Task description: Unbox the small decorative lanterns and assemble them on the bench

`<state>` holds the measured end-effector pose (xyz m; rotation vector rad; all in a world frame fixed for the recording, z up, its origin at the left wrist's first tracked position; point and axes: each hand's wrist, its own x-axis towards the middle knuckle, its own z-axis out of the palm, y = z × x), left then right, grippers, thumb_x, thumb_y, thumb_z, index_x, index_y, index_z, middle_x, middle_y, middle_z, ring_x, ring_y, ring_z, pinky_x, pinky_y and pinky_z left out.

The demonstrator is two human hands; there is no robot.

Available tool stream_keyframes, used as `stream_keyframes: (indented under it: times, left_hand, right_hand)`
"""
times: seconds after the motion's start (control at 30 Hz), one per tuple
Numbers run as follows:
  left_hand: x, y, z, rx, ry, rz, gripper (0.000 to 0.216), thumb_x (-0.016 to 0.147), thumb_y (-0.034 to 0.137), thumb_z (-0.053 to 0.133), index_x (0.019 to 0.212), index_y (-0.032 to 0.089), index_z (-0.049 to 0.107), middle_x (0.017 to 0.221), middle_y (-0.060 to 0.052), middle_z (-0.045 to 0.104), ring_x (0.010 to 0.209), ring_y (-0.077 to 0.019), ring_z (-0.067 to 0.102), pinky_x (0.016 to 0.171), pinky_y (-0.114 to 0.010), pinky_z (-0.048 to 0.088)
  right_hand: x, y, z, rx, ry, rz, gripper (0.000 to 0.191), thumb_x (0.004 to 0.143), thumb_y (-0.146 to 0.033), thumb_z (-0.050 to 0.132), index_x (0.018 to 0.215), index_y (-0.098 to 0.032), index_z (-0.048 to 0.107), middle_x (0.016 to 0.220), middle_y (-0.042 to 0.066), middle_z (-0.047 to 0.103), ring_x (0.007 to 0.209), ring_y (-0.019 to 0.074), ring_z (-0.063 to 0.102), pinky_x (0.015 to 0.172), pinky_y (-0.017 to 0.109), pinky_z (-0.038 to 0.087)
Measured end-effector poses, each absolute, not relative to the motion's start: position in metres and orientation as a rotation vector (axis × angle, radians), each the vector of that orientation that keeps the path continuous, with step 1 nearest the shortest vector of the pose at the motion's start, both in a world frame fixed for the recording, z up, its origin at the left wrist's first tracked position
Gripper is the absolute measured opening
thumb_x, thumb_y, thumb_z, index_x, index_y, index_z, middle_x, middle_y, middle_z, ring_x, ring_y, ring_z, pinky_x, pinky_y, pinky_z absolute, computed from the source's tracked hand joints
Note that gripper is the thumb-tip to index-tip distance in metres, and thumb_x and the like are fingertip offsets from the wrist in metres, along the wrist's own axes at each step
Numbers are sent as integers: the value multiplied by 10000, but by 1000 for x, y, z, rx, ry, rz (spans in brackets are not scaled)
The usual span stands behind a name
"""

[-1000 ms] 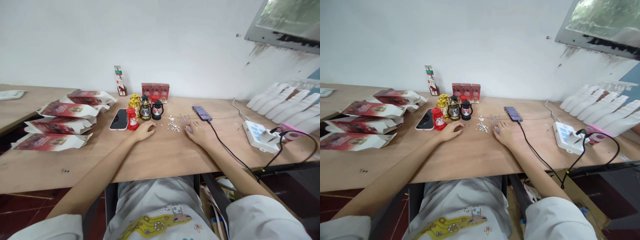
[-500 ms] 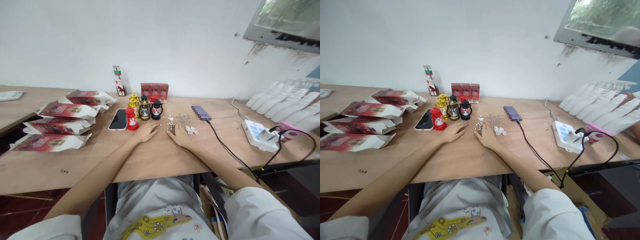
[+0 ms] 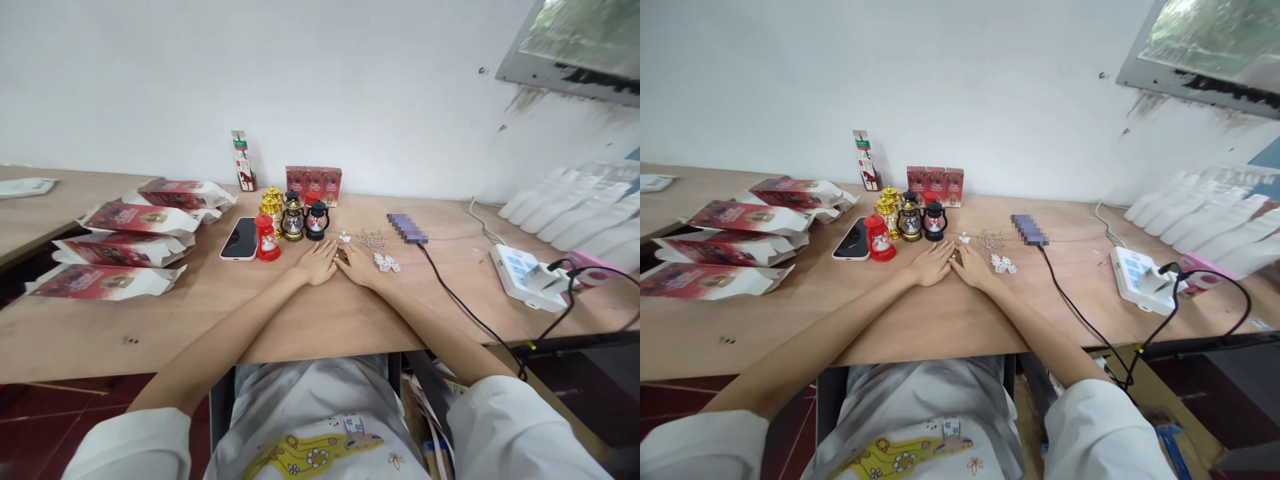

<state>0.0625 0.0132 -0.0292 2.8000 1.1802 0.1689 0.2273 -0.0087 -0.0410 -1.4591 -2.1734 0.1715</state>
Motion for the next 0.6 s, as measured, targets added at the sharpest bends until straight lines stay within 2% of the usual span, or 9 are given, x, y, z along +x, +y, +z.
stream_keyframes:
  times: [0.3, 0.6]
  left_hand:
    - [87, 30, -24, 2757, 1235, 130, 635, 910, 305, 224, 1458, -16, 214, 1554, -173, 175, 1456, -232, 141, 1194, -395, 118]
    - [91, 32, -24, 2810, 1237, 90, 641, 926, 318, 168, 1455, -41, 206, 1558, -173, 155, 1458, -241, 120, 1197, -375, 106]
  right_hand:
    - [235, 16, -45, -1495, -2200, 49, 310, 902, -203, 405, 1159, -70, 514, 1186, 195, 568, 1132, 269, 523, 1008, 417, 397]
    - [244, 19, -47, -1415, -2167, 62, 189, 896, -201, 418, 1019, -126, 541, 1086, 160, 572, 1049, 251, 525, 948, 400, 436]
